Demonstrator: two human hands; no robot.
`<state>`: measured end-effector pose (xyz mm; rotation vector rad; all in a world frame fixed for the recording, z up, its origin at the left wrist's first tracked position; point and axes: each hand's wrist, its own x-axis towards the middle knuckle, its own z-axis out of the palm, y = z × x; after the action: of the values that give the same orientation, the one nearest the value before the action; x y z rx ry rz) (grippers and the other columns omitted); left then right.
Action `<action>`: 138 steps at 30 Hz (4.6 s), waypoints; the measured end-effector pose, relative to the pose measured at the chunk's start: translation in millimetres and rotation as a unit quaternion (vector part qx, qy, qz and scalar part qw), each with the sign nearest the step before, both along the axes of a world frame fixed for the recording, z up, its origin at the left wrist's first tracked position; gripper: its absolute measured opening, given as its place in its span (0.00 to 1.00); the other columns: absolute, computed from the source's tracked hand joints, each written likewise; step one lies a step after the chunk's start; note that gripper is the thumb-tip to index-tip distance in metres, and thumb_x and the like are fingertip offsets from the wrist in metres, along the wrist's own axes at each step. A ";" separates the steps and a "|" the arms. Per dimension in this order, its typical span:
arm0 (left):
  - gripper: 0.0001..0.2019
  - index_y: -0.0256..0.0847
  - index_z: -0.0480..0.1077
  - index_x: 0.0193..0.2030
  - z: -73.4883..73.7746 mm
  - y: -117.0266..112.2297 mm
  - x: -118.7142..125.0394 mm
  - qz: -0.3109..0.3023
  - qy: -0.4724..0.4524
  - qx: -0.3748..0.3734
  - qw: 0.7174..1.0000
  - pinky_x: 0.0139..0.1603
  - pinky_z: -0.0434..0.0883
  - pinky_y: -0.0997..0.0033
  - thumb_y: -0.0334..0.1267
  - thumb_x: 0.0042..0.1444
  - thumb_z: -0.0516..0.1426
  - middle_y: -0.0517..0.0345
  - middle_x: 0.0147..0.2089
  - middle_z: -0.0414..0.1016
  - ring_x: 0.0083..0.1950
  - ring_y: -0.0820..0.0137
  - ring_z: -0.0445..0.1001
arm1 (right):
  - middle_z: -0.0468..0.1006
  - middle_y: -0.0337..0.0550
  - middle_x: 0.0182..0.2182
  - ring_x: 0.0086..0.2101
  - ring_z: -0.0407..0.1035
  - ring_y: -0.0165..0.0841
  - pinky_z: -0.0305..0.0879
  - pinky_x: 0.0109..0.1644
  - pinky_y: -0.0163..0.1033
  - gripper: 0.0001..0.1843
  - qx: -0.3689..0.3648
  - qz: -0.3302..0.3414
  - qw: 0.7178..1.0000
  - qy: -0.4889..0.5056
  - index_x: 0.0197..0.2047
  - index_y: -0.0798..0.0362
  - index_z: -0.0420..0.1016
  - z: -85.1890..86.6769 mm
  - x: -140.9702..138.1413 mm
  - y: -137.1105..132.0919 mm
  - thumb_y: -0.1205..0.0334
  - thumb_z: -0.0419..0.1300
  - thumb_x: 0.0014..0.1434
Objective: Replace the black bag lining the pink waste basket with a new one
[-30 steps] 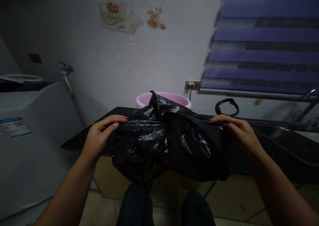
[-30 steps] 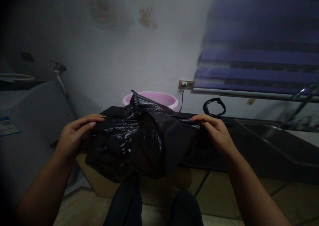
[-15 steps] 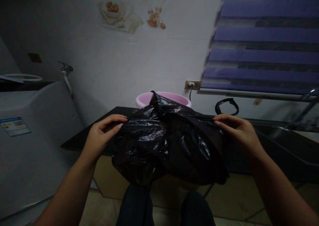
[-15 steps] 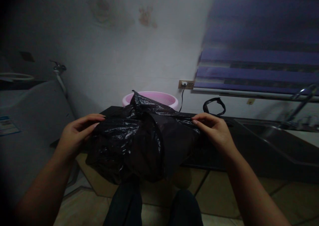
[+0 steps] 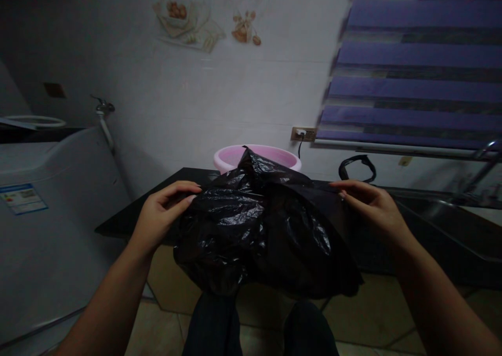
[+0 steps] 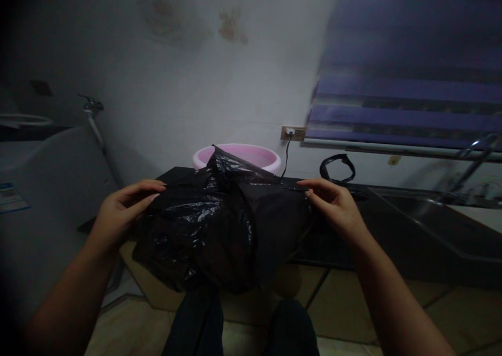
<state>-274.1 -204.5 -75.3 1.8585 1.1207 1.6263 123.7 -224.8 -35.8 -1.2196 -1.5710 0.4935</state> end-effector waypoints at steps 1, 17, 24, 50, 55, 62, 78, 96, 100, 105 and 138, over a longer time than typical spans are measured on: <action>0.08 0.43 0.77 0.34 0.0 0.0 0.3 0.003 0.002 -0.001 1.000 0.56 0.69 0.60 0.44 0.50 0.61 0.53 0.43 0.79 0.49 0.59 0.74 | 0.75 0.46 0.34 0.35 0.70 0.32 0.66 0.37 0.34 0.26 0.006 0.002 1.000 -0.018 0.34 0.54 0.77 0.8 0.1 -0.6 0.38 0.66 0.44; 0.09 0.43 0.76 0.30 2.7 -0.2 7.3 0.014 -0.014 -0.008 1.000 0.51 0.70 0.62 0.45 0.47 0.63 0.53 0.39 0.78 0.45 0.60 0.75 | 0.75 0.43 0.28 0.28 0.68 0.29 0.64 0.31 0.32 0.26 -0.022 0.004 1.000 0.021 0.29 0.54 0.72 2.5 0.5 3.1 0.40 0.69 0.38; 0.10 0.42 0.75 0.30 0.6 1.5 6.7 0.022 -0.030 -0.017 0.999 0.48 0.71 0.64 0.45 0.45 0.64 0.54 0.37 0.78 0.44 0.61 0.75 | 0.74 0.42 0.27 0.28 0.68 0.30 0.64 0.31 0.34 0.25 0.003 -0.005 1.000 0.010 0.28 0.53 0.70 4.2 0.7 4.2 0.41 0.69 0.38; 0.08 0.42 0.76 0.30 2.2 -1.2 7.0 0.017 0.004 -0.020 1.000 0.45 0.72 0.63 0.44 0.47 0.61 0.54 0.35 0.78 0.41 0.61 0.75 | 0.70 0.41 0.25 0.25 0.62 0.25 0.58 0.28 0.29 0.26 -0.007 0.000 1.000 0.014 0.24 0.56 0.69 9.7 -5.3 -1.1 0.41 0.70 0.37; 0.08 0.42 0.76 0.29 1.7 -1.4 8.5 0.023 -0.011 -0.017 1.000 0.44 0.72 0.64 0.43 0.46 0.61 0.54 0.35 0.77 0.40 0.62 0.75 | 0.72 0.42 0.27 0.27 0.64 0.26 0.61 0.29 0.30 0.26 0.001 0.024 1.000 0.000 0.28 0.55 0.72 5.9 -4.3 3.0 0.41 0.70 0.37; 0.06 0.42 0.75 0.28 2.7 -1.7 8.7 0.010 -0.012 -0.014 1.000 0.44 0.71 0.64 0.42 0.45 0.62 0.54 0.34 0.77 0.41 0.63 0.75 | 0.74 0.45 0.31 0.33 0.68 0.31 0.64 0.36 0.33 0.27 0.001 0.032 0.997 -0.067 0.31 0.55 0.77 6.4 -2.1 3.4 0.37 0.66 0.43; 0.10 0.40 0.74 0.29 -1.4 -0.4 11.3 -0.009 -0.066 -0.037 0.997 0.41 0.71 0.68 0.44 0.42 0.65 0.54 0.34 0.77 0.38 0.64 0.74 | 0.71 0.43 0.28 0.29 0.64 0.26 0.60 0.31 0.30 0.28 -0.029 0.035 0.999 0.018 0.27 0.56 0.69 9.8 -10.4 2.8 0.40 0.70 0.37; 0.18 0.40 0.73 0.30 -5.2 2.6 10.2 -0.007 -0.110 -0.069 0.992 0.35 0.70 0.72 0.52 0.41 0.67 0.52 0.38 0.79 0.36 0.66 0.75 | 0.70 0.42 0.28 0.28 0.64 0.27 0.60 0.30 0.31 0.23 0.009 0.028 0.999 0.029 0.30 0.54 0.69 5.8 -4.2 3.7 0.46 0.69 0.41; 0.18 0.40 0.73 0.29 -1.6 1.3 12.1 -0.013 -0.118 -0.074 0.990 0.35 0.70 0.72 0.51 0.39 0.68 0.53 0.37 0.79 0.36 0.66 0.75 | 0.75 0.46 0.35 0.34 0.68 0.32 0.62 0.35 0.34 0.19 -0.005 0.045 0.999 -0.023 0.37 0.54 0.74 7.2 -5.3 2.7 0.48 0.64 0.47; 0.18 0.40 0.72 0.27 1.6 0.5 14.4 -0.018 -0.126 -0.086 0.988 0.36 0.71 0.71 0.50 0.37 0.70 0.52 0.36 0.79 0.36 0.65 0.75 | 0.73 0.44 0.30 0.31 0.66 0.30 0.61 0.35 0.33 0.17 -0.018 0.046 0.997 -0.062 0.31 0.55 0.73 11.7 -7.5 1.6 0.49 0.61 0.49; 0.08 0.43 0.78 0.30 4.2 -2.9 15.0 -0.004 -0.008 -0.053 0.999 0.41 0.73 0.64 0.44 0.46 0.62 0.52 0.35 0.79 0.39 0.61 0.76 | 0.69 0.41 0.27 0.27 0.61 0.24 0.58 0.29 0.30 0.24 -0.079 0.104 0.991 -0.040 0.31 0.57 0.67 15.8 -32.5 14.1 0.44 0.66 0.46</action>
<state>-259.1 -207.3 -71.2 1.7780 1.1681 1.5438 91.2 -210.7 -20.0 -1.2123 -1.7650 0.7225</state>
